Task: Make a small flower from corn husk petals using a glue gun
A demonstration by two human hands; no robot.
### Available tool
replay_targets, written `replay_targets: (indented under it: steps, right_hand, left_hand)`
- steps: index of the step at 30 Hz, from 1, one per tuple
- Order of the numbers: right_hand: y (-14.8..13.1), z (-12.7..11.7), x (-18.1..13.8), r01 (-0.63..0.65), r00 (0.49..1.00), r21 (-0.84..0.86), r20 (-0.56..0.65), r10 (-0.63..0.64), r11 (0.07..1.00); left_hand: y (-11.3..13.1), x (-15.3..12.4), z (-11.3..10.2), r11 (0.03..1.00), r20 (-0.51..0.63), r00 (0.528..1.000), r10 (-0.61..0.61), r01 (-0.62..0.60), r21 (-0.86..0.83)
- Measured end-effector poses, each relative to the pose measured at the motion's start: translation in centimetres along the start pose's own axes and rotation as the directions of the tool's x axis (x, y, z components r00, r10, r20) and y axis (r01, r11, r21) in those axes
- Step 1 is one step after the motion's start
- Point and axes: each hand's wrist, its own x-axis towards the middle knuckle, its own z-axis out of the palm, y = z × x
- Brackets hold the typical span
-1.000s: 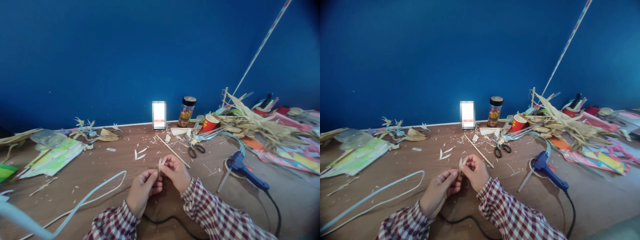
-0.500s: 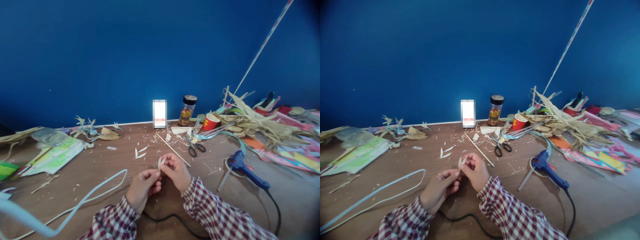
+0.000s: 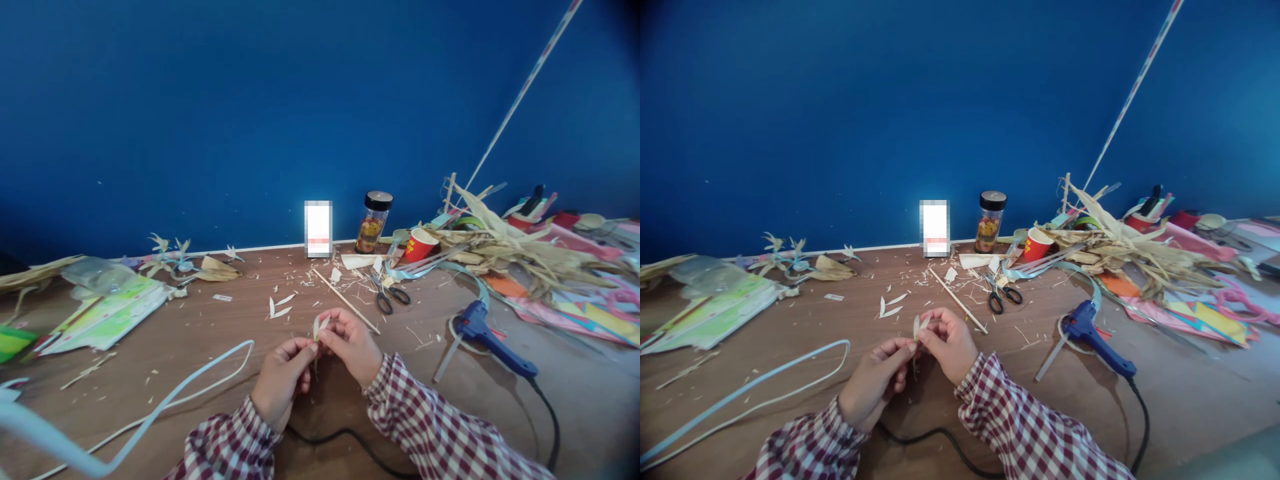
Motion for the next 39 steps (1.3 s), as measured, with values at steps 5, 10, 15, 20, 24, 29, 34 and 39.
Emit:
replay_targets:
  steps: [5,10,15,20,24,29,34,39]
  right_hand:
    - [0.22,-0.39,0.17,-0.009,1.0,0.003,0.017,0.009,1.0]
    - [0.3,-0.43,0.06,0.02,0.999,0.0,0.026,-0.02,1.0]
    - [0.37,-0.38,-0.01,0.029,0.998,-0.015,0.047,-0.029,0.999]
    - [0.2,-0.55,0.06,0.04,0.998,-0.071,0.047,-0.036,0.997]
    - [-0.06,-0.74,0.04,0.061,0.998,-0.123,0.027,-0.058,0.991]
    - [-0.27,-0.67,-0.11,0.052,0.998,-0.128,0.046,-0.047,0.99]
    - [-0.27,-0.56,-0.21,0.051,0.998,-0.122,0.036,-0.047,0.991]
    - [0.0,-0.64,0.02,0.012,0.999,-0.071,0.04,-0.009,0.997]
  left_hand:
    - [-0.02,0.1,-0.15,1.0,0.01,1.0,-0.015,0.015,-0.02]
    - [-0.35,0.14,-0.27,1.0,0.033,0.999,-0.004,0.004,0.008]
    - [-0.3,-0.03,-0.2,0.999,0.053,0.998,-0.047,0.048,-0.02]
    - [0.16,-0.18,-0.14,0.992,0.102,0.99,-0.097,0.104,-0.067]
    - [0.18,-0.15,-0.23,0.991,0.116,0.988,-0.102,0.111,-0.071]
    - [0.14,-0.21,-0.29,0.99,0.125,0.984,-0.127,0.134,-0.046]
    - [0.29,-0.45,-0.14,0.993,0.114,0.987,-0.113,0.116,-0.027]
    - [0.1,-0.36,-0.18,0.995,0.072,0.994,-0.079,0.083,-0.061]
